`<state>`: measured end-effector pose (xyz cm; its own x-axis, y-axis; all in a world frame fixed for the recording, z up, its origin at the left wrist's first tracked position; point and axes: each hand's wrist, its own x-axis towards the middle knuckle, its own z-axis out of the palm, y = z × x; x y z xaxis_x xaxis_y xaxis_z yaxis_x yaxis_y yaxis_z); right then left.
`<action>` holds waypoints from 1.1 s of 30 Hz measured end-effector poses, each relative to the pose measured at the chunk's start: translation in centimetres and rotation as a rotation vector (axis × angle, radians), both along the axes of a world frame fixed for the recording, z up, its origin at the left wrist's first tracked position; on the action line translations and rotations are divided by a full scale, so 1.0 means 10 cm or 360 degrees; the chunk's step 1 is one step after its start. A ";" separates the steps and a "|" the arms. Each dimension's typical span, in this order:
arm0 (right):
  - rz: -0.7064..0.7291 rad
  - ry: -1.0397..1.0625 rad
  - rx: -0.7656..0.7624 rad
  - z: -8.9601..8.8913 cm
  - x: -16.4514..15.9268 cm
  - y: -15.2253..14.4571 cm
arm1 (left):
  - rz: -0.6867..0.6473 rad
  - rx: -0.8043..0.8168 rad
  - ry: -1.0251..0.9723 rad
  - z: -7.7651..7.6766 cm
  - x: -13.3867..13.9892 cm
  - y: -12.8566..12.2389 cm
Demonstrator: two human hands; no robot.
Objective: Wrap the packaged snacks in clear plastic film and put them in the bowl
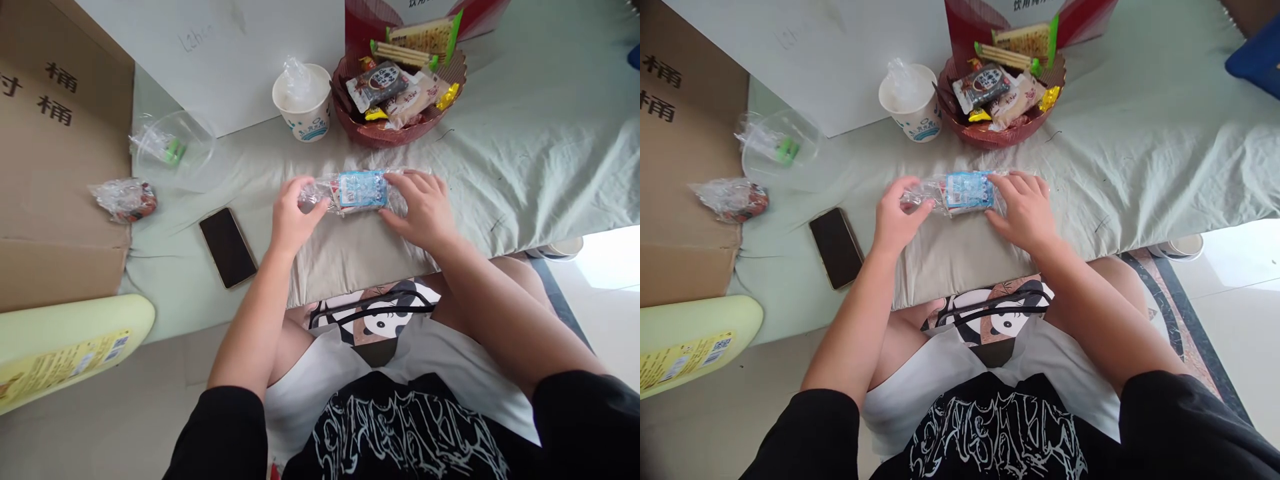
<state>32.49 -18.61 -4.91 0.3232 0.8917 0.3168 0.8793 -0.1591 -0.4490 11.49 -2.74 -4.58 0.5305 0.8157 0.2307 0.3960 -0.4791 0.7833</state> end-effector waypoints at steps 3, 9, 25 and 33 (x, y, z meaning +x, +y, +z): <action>-0.0075 -0.0029 -0.0027 -0.02 0.02 0.00 | 0.0054 -0.0025 0.0095 0.06 -0.01 -0.02; -0.0067 0.0067 0.0221 0.07 0.02 -0.09 | -0.0040 0.0226 0.0048 0.22 -0.25 -0.14; 0.0677 -0.0161 -0.0136 0.05 -0.37 0.00 | -0.0341 0.0149 0.0322 0.17 -0.20 -0.19; 0.0149 -0.0072 -0.0158 0.12 -0.48 0.00 | -0.0201 -0.0625 0.0035 0.21 -0.15 -0.17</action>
<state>27.73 -18.66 -3.75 0.2245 0.9449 0.2381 0.9114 -0.1170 -0.3946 10.01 -4.41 -2.49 0.6335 0.7675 -0.0979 0.3720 -0.1912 0.9083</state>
